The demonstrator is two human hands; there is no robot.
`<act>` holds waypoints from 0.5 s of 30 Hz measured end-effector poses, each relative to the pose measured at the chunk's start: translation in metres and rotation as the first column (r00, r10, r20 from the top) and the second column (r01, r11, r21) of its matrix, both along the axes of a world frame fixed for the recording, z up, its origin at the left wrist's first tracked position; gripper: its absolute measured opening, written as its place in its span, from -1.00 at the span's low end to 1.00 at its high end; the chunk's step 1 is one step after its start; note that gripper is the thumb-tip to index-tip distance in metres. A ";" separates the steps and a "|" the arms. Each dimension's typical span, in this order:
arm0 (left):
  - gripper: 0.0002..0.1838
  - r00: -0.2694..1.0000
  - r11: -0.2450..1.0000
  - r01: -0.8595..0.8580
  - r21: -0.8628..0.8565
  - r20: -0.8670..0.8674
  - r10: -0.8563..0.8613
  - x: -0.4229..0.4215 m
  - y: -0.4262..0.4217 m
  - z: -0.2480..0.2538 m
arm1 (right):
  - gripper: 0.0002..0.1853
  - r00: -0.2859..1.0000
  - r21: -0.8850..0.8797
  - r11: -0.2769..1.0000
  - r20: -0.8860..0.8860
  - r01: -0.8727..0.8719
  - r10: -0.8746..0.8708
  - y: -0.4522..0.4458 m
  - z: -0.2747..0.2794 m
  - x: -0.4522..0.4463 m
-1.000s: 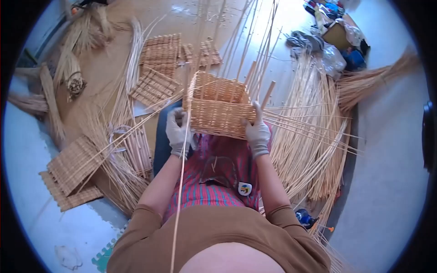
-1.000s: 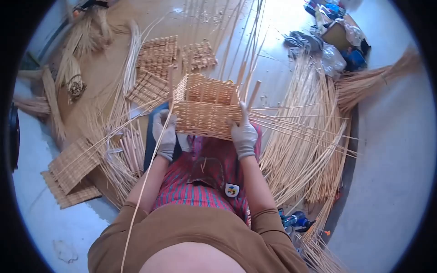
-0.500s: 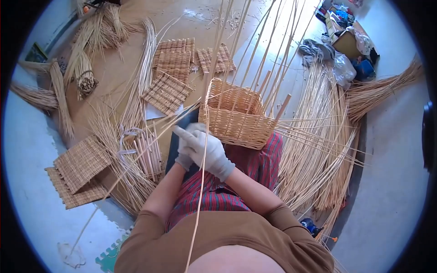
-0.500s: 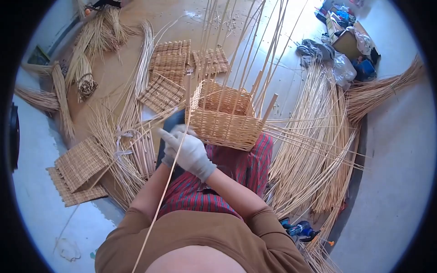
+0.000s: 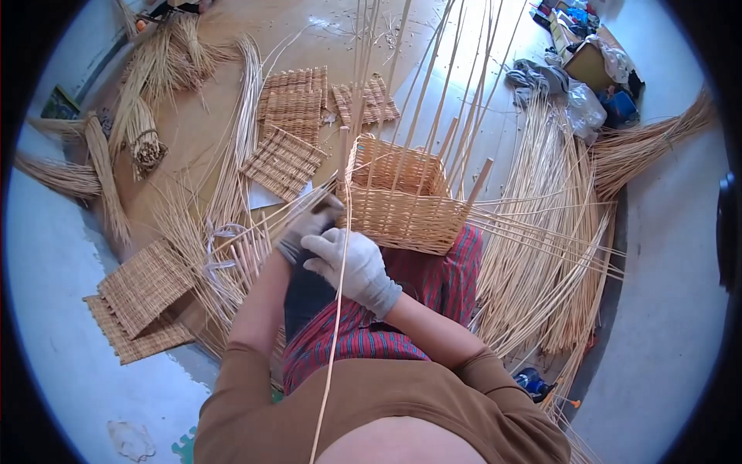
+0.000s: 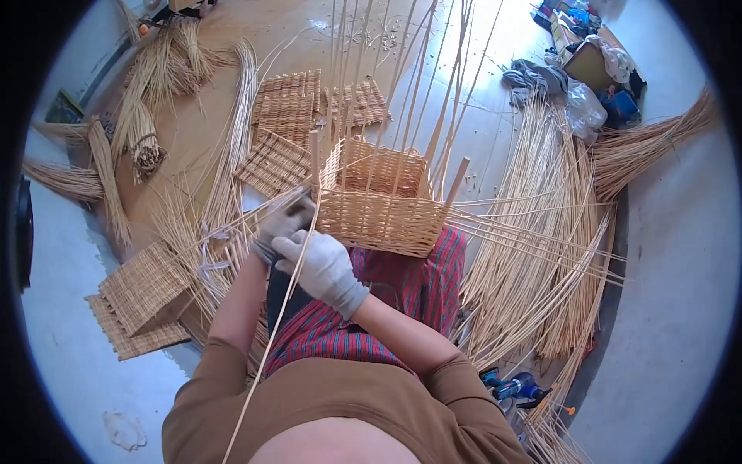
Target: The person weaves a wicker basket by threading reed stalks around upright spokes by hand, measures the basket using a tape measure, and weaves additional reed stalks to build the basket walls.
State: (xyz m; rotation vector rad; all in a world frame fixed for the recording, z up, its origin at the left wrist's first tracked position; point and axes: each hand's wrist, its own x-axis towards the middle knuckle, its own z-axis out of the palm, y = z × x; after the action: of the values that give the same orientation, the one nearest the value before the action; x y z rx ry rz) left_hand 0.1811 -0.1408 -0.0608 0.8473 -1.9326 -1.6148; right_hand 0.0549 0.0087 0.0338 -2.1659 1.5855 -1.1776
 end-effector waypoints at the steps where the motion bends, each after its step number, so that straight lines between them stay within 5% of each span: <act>1: -0.82 0.998 0.999 0.007 -0.048 0.070 -0.004 0.001 -0.015 0.003 | -0.53 0.997 0.070 0.997 -0.071 0.027 -0.022 0.002 0.006 0.002; 2: -0.78 0.990 0.992 -0.124 -0.038 -0.077 0.120 -0.002 -0.020 0.008 | -0.52 0.989 0.140 0.988 -0.141 0.062 -0.042 0.002 0.012 0.003; 4: -0.77 0.930 0.939 -0.094 0.331 -0.307 0.201 -0.005 -0.026 0.014 | -0.52 0.992 0.035 0.992 0.011 0.125 -0.126 0.000 0.005 0.003; 5: -0.76 0.935 0.922 -0.065 0.383 -0.298 0.190 0.000 -0.029 0.014 | -0.53 0.982 0.035 0.985 0.075 0.169 -0.171 -0.004 0.004 0.004; 6: -0.73 0.949 0.988 -0.057 0.146 -0.299 0.098 -0.004 -0.016 0.015 | -0.54 0.966 0.039 0.976 0.139 0.213 -0.216 -0.008 0.003 0.004; 8: -0.68 0.940 0.966 -0.235 -0.104 -0.279 0.199 -0.013 0.003 0.021 | -0.53 0.968 0.002 0.981 0.162 0.193 -0.190 -0.012 0.002 0.003; 11: -0.76 0.868 0.819 -0.483 -0.309 -0.287 0.404 -0.025 0.026 0.026 | -0.51 0.974 -0.030 0.986 0.164 0.163 -0.156 -0.012 -0.002 0.002; 12: -0.79 0.858 0.663 -0.513 -0.546 -0.294 0.422 -0.027 0.027 0.028 | -0.51 0.972 -0.023 0.985 0.168 0.170 -0.164 -0.009 -0.005 0.004; 14: -0.78 0.873 0.799 -0.488 -0.352 -0.192 0.448 -0.024 0.045 0.017 | -0.54 0.962 -0.018 0.985 0.219 0.173 -0.165 -0.003 -0.012 0.005; 15: -0.77 0.860 0.828 -0.489 -0.275 -0.309 0.406 -0.021 0.036 -0.005 | -0.60 0.978 -0.029 0.987 0.144 0.155 -0.149 -0.003 -0.020 0.005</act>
State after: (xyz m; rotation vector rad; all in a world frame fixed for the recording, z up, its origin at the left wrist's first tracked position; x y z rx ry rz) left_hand 0.1606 -0.1044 -0.0659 0.8391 -1.6195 -1.0052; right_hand 0.0598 0.0057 0.0140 -1.9644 1.7044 -1.3864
